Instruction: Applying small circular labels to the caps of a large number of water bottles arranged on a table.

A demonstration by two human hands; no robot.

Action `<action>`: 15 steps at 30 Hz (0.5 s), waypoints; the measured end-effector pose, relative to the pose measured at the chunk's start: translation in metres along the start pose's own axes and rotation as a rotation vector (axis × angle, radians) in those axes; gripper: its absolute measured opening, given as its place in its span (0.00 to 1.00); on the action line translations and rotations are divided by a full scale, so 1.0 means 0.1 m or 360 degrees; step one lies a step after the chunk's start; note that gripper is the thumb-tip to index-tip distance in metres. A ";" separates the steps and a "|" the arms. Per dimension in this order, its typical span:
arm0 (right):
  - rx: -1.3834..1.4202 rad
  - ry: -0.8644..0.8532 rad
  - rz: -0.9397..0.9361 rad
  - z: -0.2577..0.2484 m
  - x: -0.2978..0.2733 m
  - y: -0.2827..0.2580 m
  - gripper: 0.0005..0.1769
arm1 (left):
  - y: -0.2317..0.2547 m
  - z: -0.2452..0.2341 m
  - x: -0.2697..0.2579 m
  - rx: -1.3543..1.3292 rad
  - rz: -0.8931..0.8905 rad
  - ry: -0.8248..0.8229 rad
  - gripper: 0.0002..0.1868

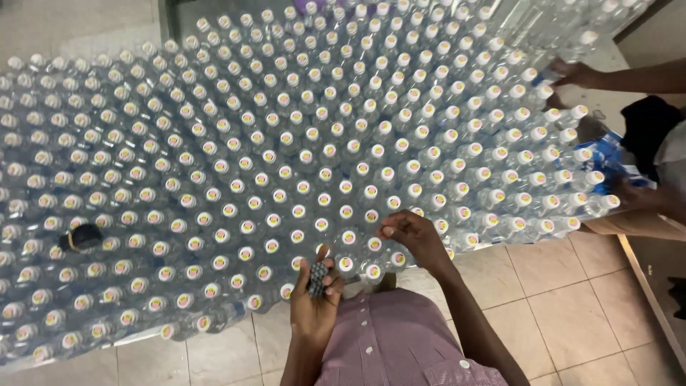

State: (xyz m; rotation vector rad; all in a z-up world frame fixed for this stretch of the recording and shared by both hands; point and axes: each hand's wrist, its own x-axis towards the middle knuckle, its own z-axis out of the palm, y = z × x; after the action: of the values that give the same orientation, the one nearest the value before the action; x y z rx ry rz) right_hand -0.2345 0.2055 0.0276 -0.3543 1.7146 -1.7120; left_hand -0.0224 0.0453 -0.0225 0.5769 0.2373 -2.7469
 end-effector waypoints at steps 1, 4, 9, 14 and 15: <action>0.0007 0.0028 -0.0023 -0.04 -0.01 -0.01 0.12 | 0.00 0.06 -0.01 0.0019 -0.0027 -0.0016 0.30; 0.0068 0.0174 -0.0049 -0.18 0.05 0.00 0.15 | -0.04 0.38 -0.05 -0.0072 0.0058 -0.0155 0.32; 0.1083 -0.0040 -0.0194 -0.44 0.22 0.29 0.10 | -0.12 0.79 -0.13 -0.0359 0.0142 -0.0545 0.33; 0.1632 0.0198 -0.0062 -0.52 0.40 0.57 0.09 | -0.17 0.53 0.13 -0.0375 0.0110 -0.0366 0.33; 0.1859 0.0205 -0.0025 -0.53 0.42 0.64 0.11 | -0.19 0.46 0.16 -0.0371 0.0098 -0.0340 0.33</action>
State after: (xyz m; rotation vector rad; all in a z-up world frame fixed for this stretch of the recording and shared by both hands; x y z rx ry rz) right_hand -0.2814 0.2260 -0.0505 0.2871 0.5415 -2.4296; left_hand -0.0591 0.0482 0.0140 0.2236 0.4705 -2.6443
